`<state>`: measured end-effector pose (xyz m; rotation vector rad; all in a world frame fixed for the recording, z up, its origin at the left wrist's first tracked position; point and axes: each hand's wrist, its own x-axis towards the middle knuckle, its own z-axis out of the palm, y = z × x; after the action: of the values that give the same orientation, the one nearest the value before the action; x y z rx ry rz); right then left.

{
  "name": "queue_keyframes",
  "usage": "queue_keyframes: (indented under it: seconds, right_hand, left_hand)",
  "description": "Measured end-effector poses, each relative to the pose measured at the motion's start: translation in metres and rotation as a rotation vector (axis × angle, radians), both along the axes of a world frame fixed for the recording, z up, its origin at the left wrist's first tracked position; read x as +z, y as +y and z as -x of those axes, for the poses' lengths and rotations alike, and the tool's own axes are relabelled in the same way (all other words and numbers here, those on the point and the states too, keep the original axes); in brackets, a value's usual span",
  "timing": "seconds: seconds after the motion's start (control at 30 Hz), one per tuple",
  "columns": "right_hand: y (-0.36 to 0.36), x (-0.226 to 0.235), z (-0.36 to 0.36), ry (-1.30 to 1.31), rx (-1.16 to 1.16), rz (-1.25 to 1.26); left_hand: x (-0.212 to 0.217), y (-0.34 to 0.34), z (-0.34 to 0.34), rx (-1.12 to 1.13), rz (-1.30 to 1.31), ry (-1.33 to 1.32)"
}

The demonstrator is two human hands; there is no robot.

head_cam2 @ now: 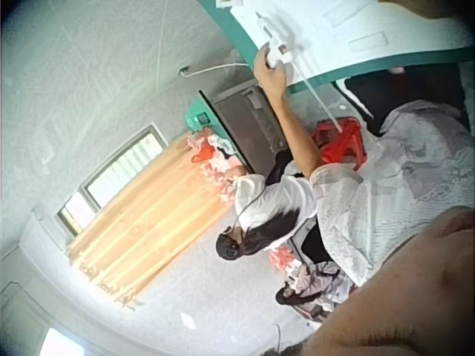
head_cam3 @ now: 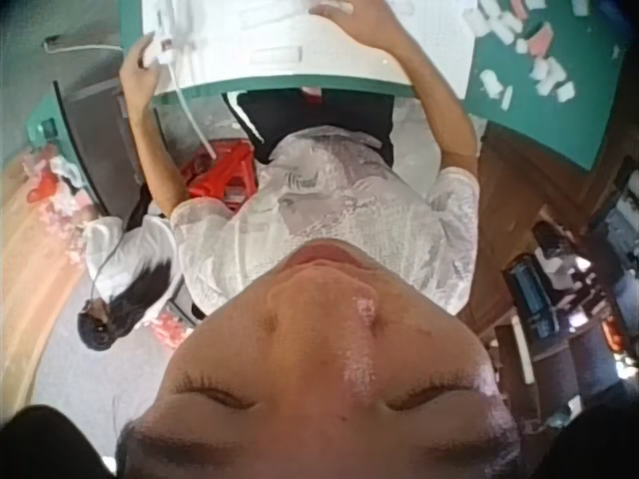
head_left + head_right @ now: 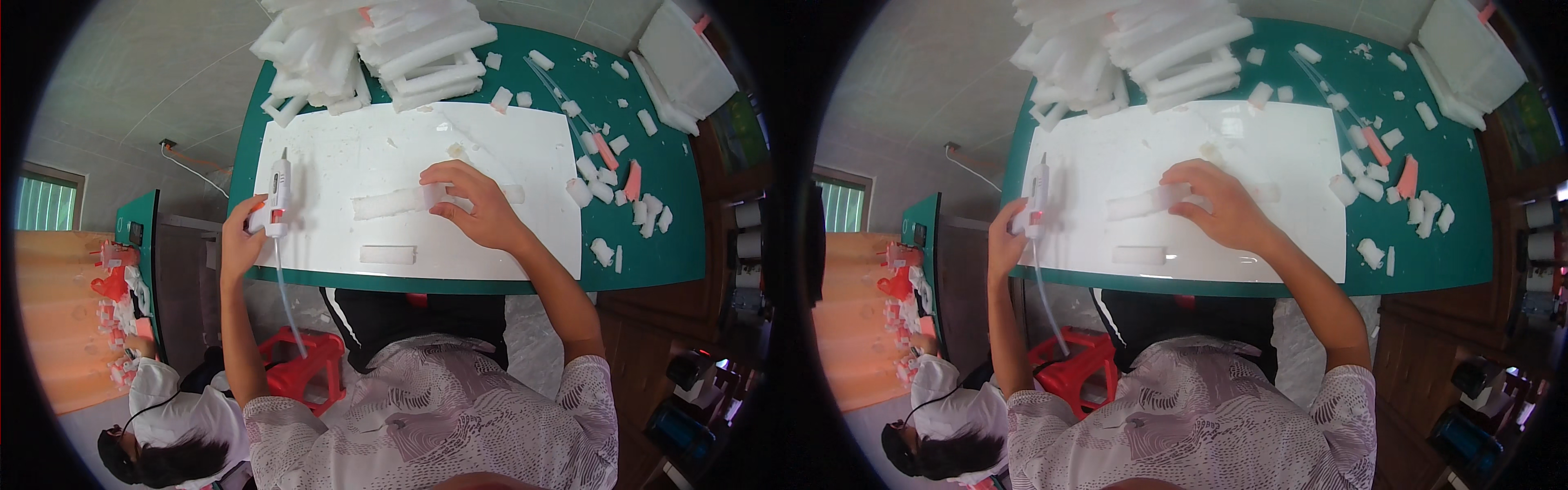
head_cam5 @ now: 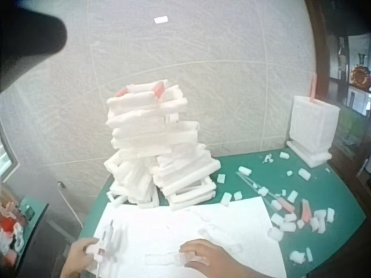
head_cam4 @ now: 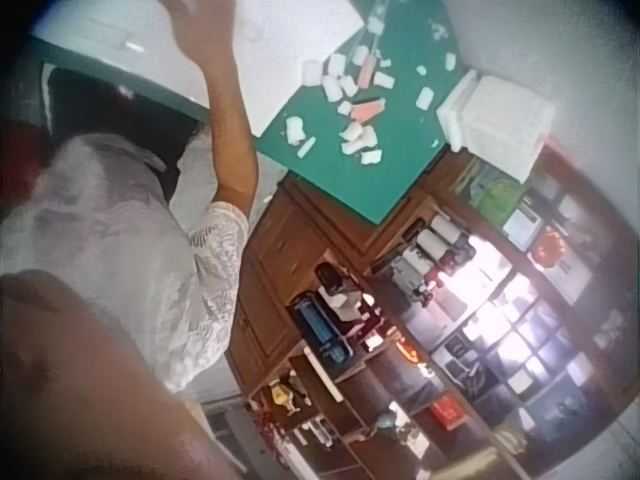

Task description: The person applies hot glue to foam pieces using a hot glue gun and joins the foam pieces together by hand.

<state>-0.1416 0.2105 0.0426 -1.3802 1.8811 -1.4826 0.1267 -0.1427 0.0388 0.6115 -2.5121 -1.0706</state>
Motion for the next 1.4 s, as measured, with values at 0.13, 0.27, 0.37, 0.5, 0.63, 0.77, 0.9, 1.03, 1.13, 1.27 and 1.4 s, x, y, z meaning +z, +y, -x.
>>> queue_keyframes:
  seconds: [0.13,0.27,0.37,0.5,0.63,0.77,0.9,1.03,1.13,1.27,1.4]
  right_hand:
    - [0.001,0.001,0.001,0.013,-0.016,-0.015]
    - [0.001,0.002,0.003,0.024,-0.038,-0.026]
    - [0.002,0.003,0.003,0.035,-0.062,-0.05]
    - [0.002,0.005,0.002,0.096,-0.064,-0.029]
    - [-0.001,-0.002,0.001,0.145,-0.064,-0.019]
    - [0.0,-0.002,0.001,0.249,-0.05,-0.005]
    - [0.001,0.0,-0.002,0.288,-0.032,-0.024]
    - [0.001,-0.002,-0.002,0.303,-0.022,-0.036]
    - [0.0,-0.002,-0.002,0.312,-0.023,-0.043]
    - [0.0,-0.003,-0.002,0.303,-0.005,-0.035]
    - [0.0,-0.002,-0.003,0.31,0.008,-0.04]
  left_hand:
    - [0.009,0.002,0.001,-0.003,0.131,-0.104]
    - [0.027,0.02,0.004,-0.038,0.459,-0.18]
    - [0.043,0.076,0.021,0.003,0.517,-0.013]
    - [0.043,0.162,0.047,-0.446,0.429,0.006]
    - [0.026,0.18,0.059,-0.496,0.427,-0.014]
    - [0.02,0.17,0.061,-0.446,0.368,0.052]
    - [0.03,0.165,0.065,-0.301,0.283,0.136]
    - [0.041,0.167,0.072,-0.309,0.25,0.187]
    - [0.04,0.166,0.077,-0.359,0.28,0.209]
    - [0.038,0.165,0.078,-0.369,0.289,0.202]
    - [0.038,0.165,0.08,-0.375,0.292,0.199]
